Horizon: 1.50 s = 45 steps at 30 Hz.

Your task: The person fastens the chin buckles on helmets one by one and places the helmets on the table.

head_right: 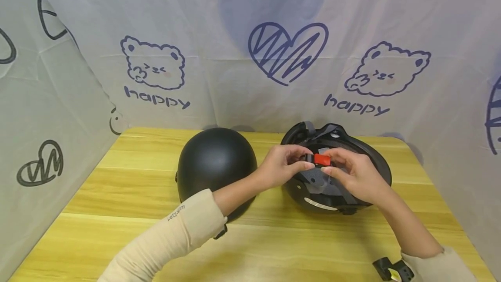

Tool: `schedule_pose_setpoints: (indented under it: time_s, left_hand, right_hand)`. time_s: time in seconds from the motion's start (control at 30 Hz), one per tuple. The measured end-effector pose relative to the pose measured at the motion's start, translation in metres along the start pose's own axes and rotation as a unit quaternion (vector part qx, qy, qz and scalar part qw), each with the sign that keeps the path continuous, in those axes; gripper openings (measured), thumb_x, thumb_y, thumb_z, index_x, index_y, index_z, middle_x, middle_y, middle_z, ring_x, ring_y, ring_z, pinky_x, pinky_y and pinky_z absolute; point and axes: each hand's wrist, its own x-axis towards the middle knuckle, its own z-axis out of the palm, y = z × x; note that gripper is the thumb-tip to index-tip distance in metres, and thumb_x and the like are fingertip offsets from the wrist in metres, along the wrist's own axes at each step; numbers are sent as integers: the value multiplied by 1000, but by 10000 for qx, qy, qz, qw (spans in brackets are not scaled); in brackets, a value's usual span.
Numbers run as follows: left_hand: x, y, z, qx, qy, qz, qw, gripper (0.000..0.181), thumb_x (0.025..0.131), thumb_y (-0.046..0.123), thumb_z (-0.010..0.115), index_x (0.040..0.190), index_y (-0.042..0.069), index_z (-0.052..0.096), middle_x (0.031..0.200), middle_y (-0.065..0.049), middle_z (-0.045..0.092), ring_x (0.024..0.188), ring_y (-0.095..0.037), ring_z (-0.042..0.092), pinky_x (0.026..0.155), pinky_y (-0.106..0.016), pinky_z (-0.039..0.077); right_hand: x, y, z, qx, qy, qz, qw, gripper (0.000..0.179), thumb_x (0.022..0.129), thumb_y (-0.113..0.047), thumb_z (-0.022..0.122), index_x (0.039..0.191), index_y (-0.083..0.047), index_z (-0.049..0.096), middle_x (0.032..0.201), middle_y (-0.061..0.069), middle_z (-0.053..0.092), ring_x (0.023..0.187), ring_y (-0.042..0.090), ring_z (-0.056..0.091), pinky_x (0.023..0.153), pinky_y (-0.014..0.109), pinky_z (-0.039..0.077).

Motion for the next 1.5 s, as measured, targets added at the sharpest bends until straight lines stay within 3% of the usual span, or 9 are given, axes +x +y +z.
schedule_pose_setpoints:
  time_s: [0.13,0.33,0.57,0.77,0.97,1.2,1.4,1.5]
  left_hand:
    - [0,2,1,23,-21,43,10000,26,82,12,69,104,-1,68,91,-12,70,71,-8,61,61,-6,44]
    - [1,4,2,222,-113,12,9997,29,82,15,69,107,1,68,90,-9,70,70,-4,59,63,-6,44]
    - [5,10,5,264,-47,167,9995,29,82,18,70,108,3,68,91,-7,71,71,-3,60,62,-6,44]
    - [8,13,6,608,-20,342,9976,29,81,22,71,105,6,69,90,-2,70,70,2,58,63,-4,43]
    - [11,14,3,602,-138,408,9973,38,80,23,73,113,6,65,101,-4,71,81,-2,65,70,-3,45]
    - [11,8,-6,119,71,63,9999,38,80,18,72,114,3,64,102,-8,71,86,-10,66,73,-7,47]
    - [10,2,-12,-163,257,-210,9993,35,82,17,70,114,2,64,103,-10,70,87,-14,65,73,-8,47]
    - [10,-2,-14,-64,445,-274,9986,33,84,19,69,112,3,65,101,-9,70,85,-12,65,72,-8,48]
  right_hand:
    - [-3,0,-2,43,27,-12,10000,26,82,4,65,107,2,61,92,-28,57,75,-7,59,59,11,46]
    - [-4,-3,-8,202,-133,-79,9997,24,83,7,63,106,3,59,93,-28,58,77,-6,60,62,11,47]
    - [-4,1,-21,215,-357,-247,9988,25,85,8,59,109,4,56,98,-29,57,71,1,56,54,17,42]
    - [-4,1,-29,116,-380,-241,9989,26,85,8,58,111,2,56,97,-28,59,67,4,54,52,19,38]
    - [-7,4,-36,-39,-306,-380,9988,28,83,11,59,110,2,57,97,-29,58,69,0,55,53,17,39]
    - [-13,10,-42,-175,-100,-40,9998,27,82,13,59,108,6,56,98,-32,55,79,-10,58,61,8,45]
    - [-17,13,-46,-481,35,285,9984,24,84,8,60,107,3,57,96,-33,50,66,-2,53,51,15,40]
    - [-18,14,-48,-414,109,346,9985,23,84,8,60,106,4,56,93,-33,52,65,0,52,50,17,38]
